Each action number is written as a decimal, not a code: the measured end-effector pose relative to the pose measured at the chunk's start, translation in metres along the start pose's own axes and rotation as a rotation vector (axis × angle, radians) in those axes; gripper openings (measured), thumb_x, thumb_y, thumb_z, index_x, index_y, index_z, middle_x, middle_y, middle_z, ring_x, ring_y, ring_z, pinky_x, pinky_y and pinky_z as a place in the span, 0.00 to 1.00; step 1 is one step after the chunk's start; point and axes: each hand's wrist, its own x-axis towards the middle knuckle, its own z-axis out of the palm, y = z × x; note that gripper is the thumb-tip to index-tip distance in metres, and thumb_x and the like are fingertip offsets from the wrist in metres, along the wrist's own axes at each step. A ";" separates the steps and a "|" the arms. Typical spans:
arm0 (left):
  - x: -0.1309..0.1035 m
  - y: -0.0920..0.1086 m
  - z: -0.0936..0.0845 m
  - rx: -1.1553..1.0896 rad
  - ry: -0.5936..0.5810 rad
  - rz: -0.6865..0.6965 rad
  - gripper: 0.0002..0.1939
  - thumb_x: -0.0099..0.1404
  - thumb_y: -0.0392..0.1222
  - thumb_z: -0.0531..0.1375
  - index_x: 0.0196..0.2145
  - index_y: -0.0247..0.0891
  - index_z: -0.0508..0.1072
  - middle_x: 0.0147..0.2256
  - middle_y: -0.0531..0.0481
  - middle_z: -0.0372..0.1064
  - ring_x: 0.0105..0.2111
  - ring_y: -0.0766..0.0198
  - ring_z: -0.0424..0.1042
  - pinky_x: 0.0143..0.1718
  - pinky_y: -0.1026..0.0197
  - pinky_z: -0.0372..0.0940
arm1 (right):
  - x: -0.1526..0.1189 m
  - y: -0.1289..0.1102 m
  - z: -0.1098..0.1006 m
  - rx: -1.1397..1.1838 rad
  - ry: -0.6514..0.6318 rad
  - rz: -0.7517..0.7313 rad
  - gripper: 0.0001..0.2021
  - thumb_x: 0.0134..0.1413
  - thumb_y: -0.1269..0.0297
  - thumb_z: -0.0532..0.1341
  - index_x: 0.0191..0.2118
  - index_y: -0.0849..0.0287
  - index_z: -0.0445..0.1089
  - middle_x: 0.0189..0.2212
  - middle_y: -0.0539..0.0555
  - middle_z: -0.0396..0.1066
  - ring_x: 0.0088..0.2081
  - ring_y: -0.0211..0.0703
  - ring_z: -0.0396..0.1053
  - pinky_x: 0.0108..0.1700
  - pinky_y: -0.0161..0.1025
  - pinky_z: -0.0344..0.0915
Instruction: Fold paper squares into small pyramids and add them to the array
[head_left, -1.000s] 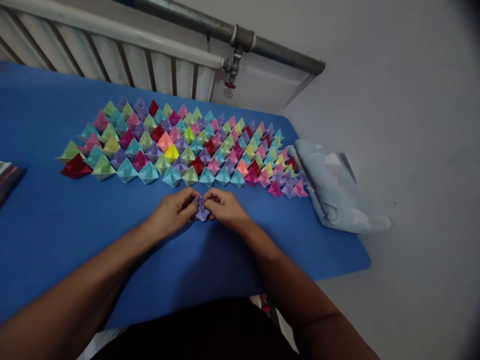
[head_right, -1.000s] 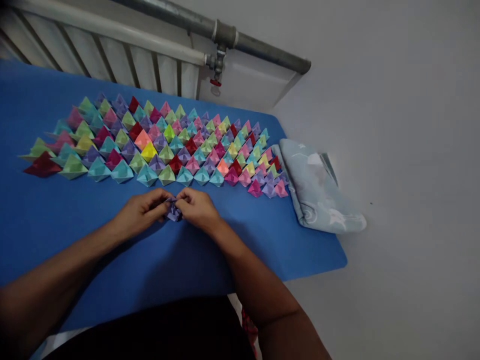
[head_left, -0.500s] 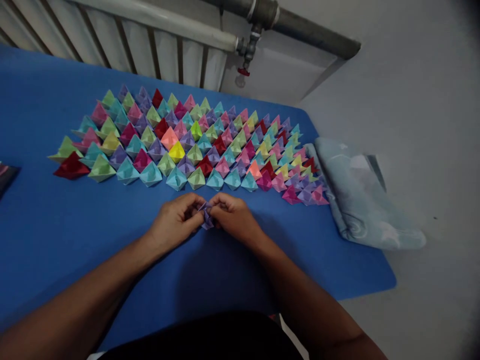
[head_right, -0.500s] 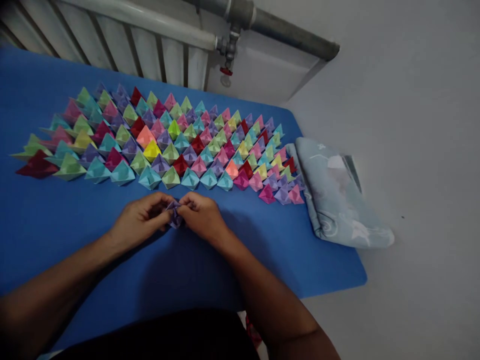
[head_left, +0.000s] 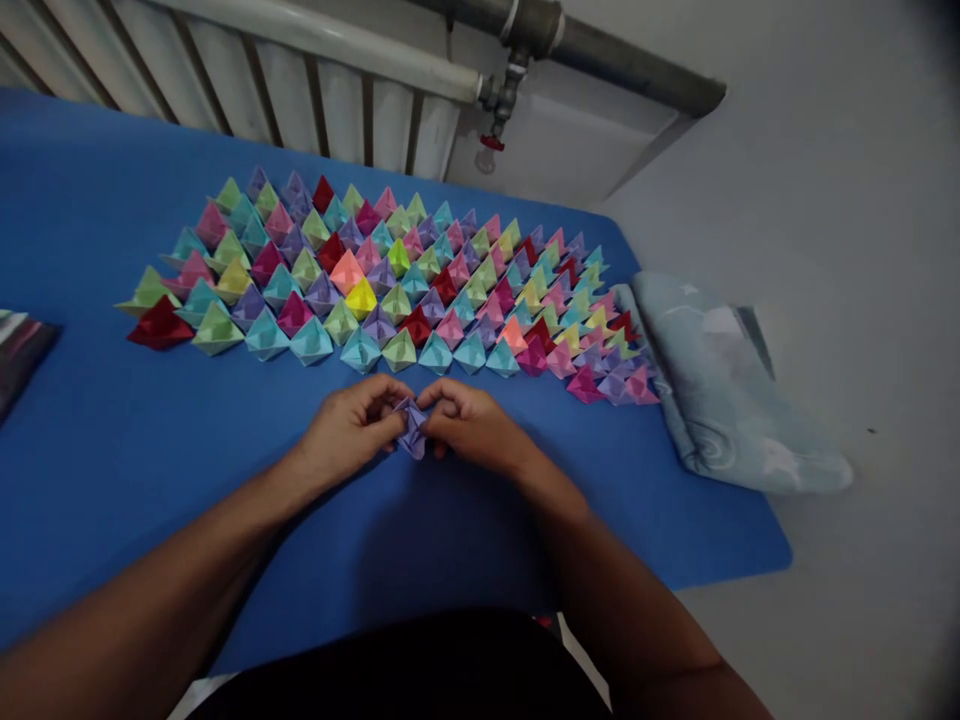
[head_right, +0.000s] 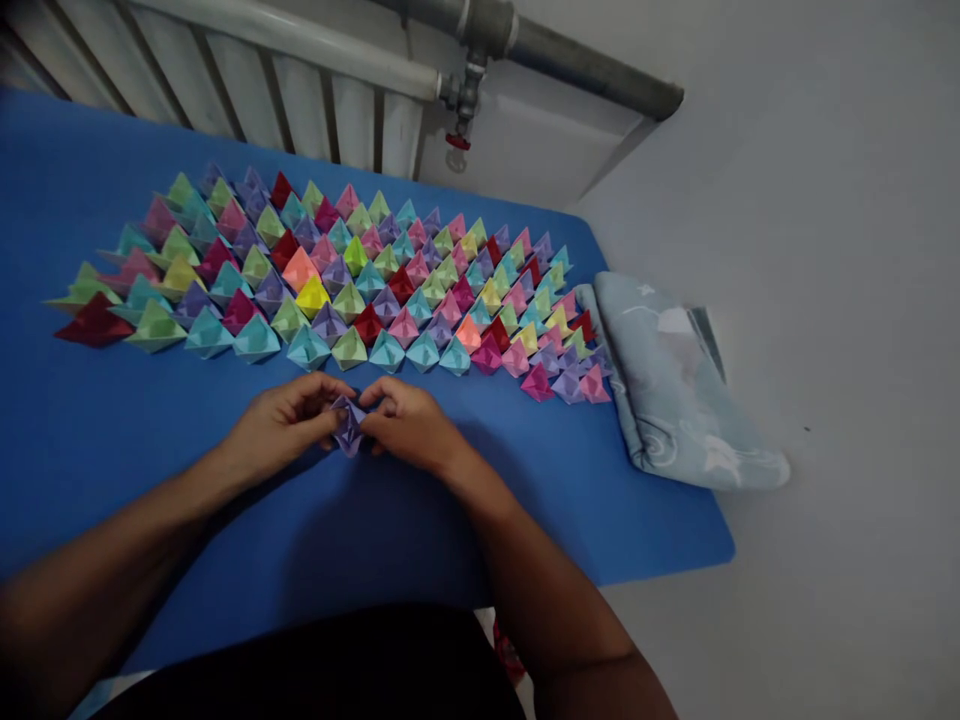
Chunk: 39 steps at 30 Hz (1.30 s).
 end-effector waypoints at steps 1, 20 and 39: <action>-0.001 0.001 -0.001 0.007 -0.011 -0.011 0.16 0.54 0.48 0.61 0.38 0.37 0.72 0.25 0.53 0.71 0.23 0.65 0.71 0.23 0.64 0.68 | 0.000 0.001 0.000 0.011 0.008 -0.006 0.07 0.49 0.73 0.59 0.35 0.57 0.64 0.17 0.40 0.66 0.18 0.30 0.65 0.22 0.28 0.57; -0.007 0.006 -0.002 -0.048 0.006 -0.144 0.17 0.51 0.47 0.65 0.38 0.37 0.72 0.23 0.56 0.70 0.19 0.67 0.70 0.18 0.65 0.67 | -0.012 -0.004 0.013 -0.139 0.062 -0.074 0.08 0.53 0.70 0.61 0.40 0.56 0.66 0.18 0.41 0.65 0.21 0.32 0.66 0.24 0.29 0.58; -0.011 0.008 0.007 -0.124 0.111 -0.082 0.14 0.50 0.43 0.63 0.36 0.38 0.70 0.27 0.54 0.72 0.23 0.66 0.72 0.21 0.66 0.68 | -0.010 -0.003 0.013 -0.045 0.058 0.023 0.13 0.51 0.73 0.57 0.43 0.54 0.63 0.22 0.43 0.68 0.22 0.36 0.68 0.16 0.27 0.58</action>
